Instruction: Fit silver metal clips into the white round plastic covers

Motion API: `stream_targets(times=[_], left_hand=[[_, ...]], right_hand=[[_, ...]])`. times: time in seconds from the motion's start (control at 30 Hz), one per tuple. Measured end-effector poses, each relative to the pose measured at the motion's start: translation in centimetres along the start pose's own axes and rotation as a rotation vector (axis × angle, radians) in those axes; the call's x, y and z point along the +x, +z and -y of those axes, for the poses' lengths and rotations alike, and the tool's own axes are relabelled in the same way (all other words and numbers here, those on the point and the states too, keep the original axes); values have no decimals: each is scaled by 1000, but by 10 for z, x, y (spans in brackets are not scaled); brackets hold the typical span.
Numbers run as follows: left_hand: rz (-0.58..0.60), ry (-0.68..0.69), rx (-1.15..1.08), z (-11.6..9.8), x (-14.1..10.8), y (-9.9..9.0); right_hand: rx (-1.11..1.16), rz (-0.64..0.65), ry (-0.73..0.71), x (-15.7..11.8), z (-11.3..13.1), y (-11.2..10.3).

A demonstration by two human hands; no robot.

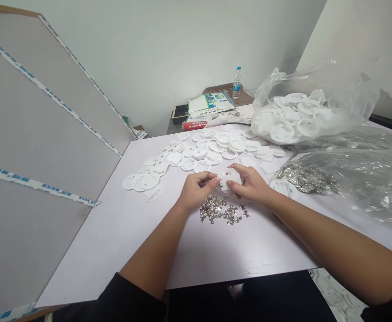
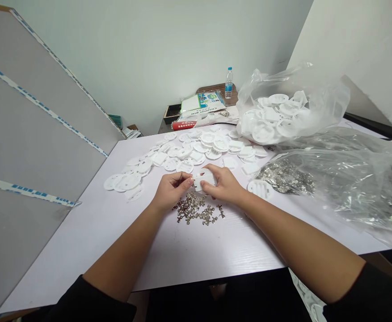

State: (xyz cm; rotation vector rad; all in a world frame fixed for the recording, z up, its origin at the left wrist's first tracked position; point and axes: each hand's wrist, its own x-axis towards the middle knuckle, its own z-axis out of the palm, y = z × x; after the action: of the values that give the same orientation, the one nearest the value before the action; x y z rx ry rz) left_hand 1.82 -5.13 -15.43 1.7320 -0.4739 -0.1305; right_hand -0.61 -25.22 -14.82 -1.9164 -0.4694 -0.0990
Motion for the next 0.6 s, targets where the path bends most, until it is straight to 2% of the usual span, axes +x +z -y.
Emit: stream_targets(times=[0.13,0.3,0.4,0.5,0.6], left_hand=[[18,12,-46,-1,1,0],[-77,-17,56,3,0,1],[-86,-7,103,3,0,0],[-126,43,184,1,1,-2],[-215,69,309,1,2,-4]], right_hand=[[62,20,48,-1,-1,1],[-96,-1,-14,-1,-1,3],[-204,27,-28,1,4,-4],[-344,1,15,3,13,-28],[-429,-224,210,12,21,-71]])
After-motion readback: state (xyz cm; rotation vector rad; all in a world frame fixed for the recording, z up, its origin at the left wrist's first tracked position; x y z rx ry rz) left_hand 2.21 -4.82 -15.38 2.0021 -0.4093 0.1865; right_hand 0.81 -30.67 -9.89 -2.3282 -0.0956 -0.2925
